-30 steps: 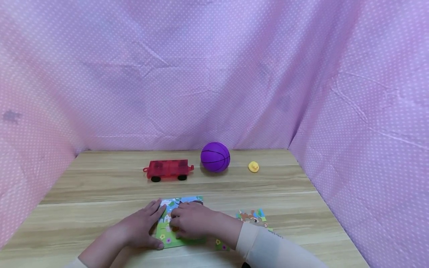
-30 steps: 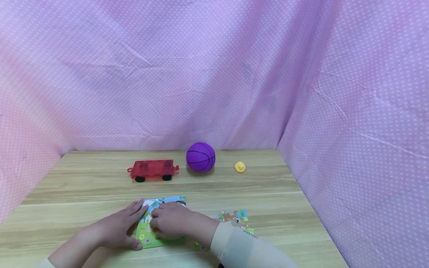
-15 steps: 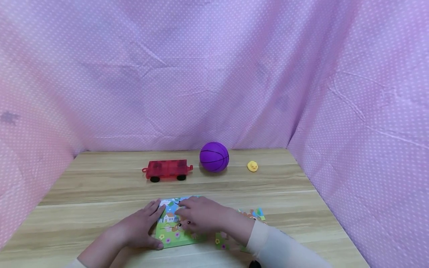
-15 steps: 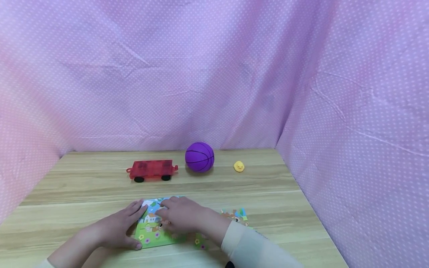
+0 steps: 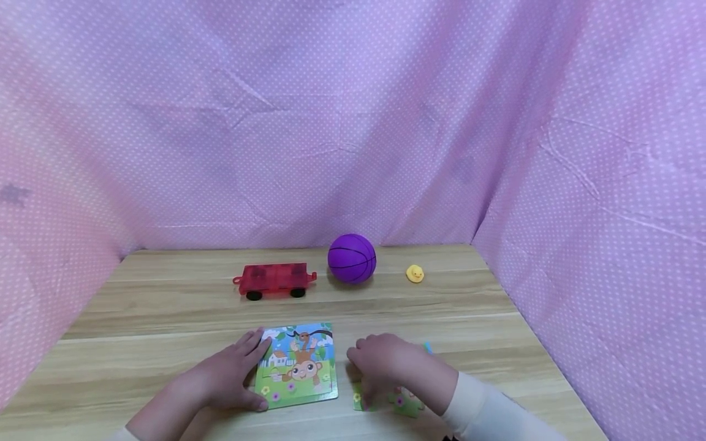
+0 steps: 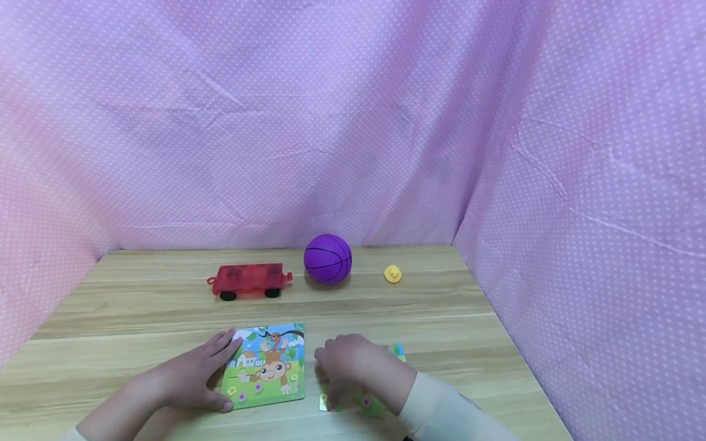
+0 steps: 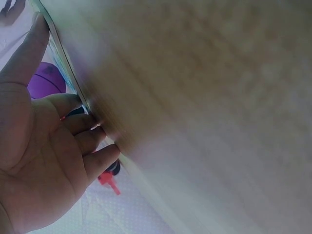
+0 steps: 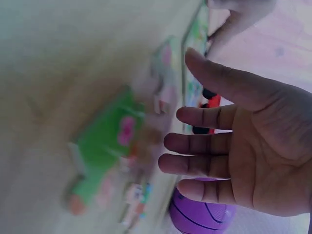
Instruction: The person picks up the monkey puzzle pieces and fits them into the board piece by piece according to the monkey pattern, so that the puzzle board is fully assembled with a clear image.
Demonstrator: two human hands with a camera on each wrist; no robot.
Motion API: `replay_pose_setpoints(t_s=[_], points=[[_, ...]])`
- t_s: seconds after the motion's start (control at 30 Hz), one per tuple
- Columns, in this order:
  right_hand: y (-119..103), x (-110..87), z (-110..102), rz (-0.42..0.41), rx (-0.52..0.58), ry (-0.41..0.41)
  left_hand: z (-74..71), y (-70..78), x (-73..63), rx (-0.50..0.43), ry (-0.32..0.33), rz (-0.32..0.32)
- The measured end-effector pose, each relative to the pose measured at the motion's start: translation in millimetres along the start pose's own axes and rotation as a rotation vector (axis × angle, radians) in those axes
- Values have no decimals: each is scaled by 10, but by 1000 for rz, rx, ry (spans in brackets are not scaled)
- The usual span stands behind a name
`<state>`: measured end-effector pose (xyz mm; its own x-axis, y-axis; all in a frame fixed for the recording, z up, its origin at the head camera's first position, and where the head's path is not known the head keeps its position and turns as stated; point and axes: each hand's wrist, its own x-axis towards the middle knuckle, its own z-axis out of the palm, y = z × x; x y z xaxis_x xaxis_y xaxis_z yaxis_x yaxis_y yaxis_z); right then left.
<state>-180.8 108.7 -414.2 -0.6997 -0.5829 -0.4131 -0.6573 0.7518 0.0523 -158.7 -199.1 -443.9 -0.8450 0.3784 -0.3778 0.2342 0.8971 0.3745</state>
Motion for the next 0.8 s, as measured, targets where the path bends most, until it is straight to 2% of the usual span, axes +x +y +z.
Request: replay_pose_setpoints(t_s=[0.17,0.33,0.63,0.8], points=[[-41,9,126,-8,-3,14,4,-14,3,0,-6,-3],[-48,35,153,-23,-4,18,22,-23,11,8,-9,-11],[-19,37,134,-6,139,-20,15,-16,-2,1,-1,-2],[2,25,113,-54,148,-13,8,-4,-10,5,1,-1]])
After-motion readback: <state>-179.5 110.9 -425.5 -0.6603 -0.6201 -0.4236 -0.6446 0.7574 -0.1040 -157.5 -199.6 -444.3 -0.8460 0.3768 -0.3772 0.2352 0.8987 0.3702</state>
